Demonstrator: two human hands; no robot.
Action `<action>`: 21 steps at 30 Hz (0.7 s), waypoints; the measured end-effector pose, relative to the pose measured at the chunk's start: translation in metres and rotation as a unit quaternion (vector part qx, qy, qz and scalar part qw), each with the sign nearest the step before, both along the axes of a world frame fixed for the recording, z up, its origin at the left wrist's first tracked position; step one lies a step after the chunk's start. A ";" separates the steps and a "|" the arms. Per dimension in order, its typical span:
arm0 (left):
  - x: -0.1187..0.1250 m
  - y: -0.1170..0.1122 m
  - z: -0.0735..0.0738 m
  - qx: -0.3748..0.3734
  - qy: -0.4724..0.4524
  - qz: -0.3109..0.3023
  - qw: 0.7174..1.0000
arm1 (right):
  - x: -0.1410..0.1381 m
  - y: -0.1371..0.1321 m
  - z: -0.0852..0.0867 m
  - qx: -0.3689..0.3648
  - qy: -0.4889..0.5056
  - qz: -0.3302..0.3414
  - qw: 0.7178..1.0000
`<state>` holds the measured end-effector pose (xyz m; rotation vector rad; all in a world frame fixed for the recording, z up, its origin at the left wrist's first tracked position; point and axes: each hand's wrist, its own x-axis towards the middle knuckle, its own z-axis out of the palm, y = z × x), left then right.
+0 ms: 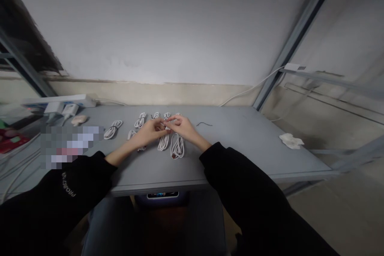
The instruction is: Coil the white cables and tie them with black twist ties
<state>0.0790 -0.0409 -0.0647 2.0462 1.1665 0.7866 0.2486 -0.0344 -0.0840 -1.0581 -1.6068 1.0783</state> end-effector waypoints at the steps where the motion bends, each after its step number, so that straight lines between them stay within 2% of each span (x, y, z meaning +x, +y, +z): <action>1: -0.001 -0.001 0.001 -0.002 0.010 0.008 1.000 | 0.000 0.000 0.000 0.000 -0.002 -0.002 1.000; 5: -0.002 -0.004 0.005 -0.002 0.043 0.021 0.999 | 0.003 0.005 -0.001 0.026 -0.016 -0.035 0.999; 9: -0.004 -0.005 0.006 0.032 0.079 0.022 0.996 | 0.006 0.012 -0.006 0.038 -0.031 -0.074 0.996; 12: -0.005 -0.003 0.005 0.055 0.110 0.017 0.992 | 0.008 0.012 -0.006 0.047 -0.090 -0.115 0.988; 16: -0.007 -0.004 0.005 0.068 0.176 0.020 0.982 | 0.010 0.002 0.004 0.084 -0.270 -0.191 0.940; 18: -0.007 -0.004 0.005 0.076 0.206 0.023 0.975 | 0.010 -0.004 0.009 0.089 -0.336 -0.185 0.919; 21: -0.008 -0.004 0.004 0.079 0.230 0.007 0.970 | 0.011 -0.008 0.011 0.082 -0.393 -0.144 0.905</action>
